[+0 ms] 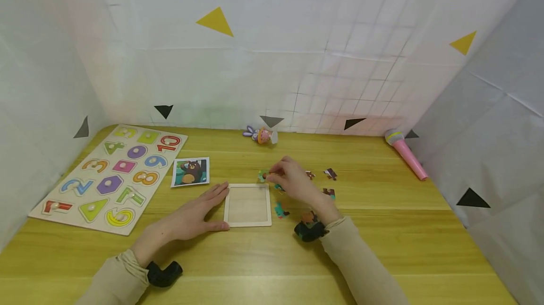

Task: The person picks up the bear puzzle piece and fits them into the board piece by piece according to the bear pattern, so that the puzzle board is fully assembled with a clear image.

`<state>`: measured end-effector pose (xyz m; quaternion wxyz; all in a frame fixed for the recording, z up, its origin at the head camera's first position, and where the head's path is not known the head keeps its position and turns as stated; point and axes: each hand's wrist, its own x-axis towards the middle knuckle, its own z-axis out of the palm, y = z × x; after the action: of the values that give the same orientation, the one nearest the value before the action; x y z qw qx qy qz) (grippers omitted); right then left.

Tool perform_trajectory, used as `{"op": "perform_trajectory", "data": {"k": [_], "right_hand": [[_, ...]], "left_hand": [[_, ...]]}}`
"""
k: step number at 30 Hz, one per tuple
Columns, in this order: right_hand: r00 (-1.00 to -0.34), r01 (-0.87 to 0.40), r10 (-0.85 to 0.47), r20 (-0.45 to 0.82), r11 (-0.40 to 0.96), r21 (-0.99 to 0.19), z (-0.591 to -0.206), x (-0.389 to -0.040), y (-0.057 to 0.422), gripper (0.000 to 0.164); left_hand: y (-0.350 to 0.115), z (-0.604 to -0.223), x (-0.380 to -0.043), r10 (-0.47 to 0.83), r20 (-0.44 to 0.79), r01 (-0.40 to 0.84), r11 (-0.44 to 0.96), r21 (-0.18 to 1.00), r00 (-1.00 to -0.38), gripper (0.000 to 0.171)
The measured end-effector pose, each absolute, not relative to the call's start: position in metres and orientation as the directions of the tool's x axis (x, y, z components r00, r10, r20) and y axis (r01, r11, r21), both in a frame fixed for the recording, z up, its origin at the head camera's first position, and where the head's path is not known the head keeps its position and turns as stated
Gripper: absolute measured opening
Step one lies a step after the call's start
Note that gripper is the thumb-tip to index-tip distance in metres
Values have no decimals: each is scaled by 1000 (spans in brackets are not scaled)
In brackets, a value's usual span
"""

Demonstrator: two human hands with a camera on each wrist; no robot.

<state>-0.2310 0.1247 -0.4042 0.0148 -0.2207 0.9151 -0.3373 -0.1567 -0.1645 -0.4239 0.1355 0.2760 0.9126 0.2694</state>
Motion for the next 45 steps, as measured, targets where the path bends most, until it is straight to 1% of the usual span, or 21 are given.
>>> {"op": "perform_trajectory", "data": {"k": [10,15,23,29,36,45], "right_hand": [[-868,-459,-470,156,642,-614,-400,-222,110,23],[-852,-493,-491,179,642,-587,-400,-219,104,20],[-855,-483,-497,149,655,-582,-401,-214,93,22],[-834,-515,-529,155,647,-562,-403,-214,83,22],[-795,-576,-577,188,620,-533,-408,-212,73,22],[-781,-576,-607,149,607,-547,-418,-212,71,20]], "left_hand": [[-165,-423,-158,579,-99,438,708,554,-809,87],[-164,-423,-158,580,-107,435,709,556,-808,87],[-164,-424,-159,583,-105,440,708,553,-806,87],[-165,-426,-159,580,-105,439,711,550,-807,88],[-165,-426,-160,581,-97,446,712,542,-808,88],[-164,-427,-158,577,-92,442,709,549,-811,88]]}}
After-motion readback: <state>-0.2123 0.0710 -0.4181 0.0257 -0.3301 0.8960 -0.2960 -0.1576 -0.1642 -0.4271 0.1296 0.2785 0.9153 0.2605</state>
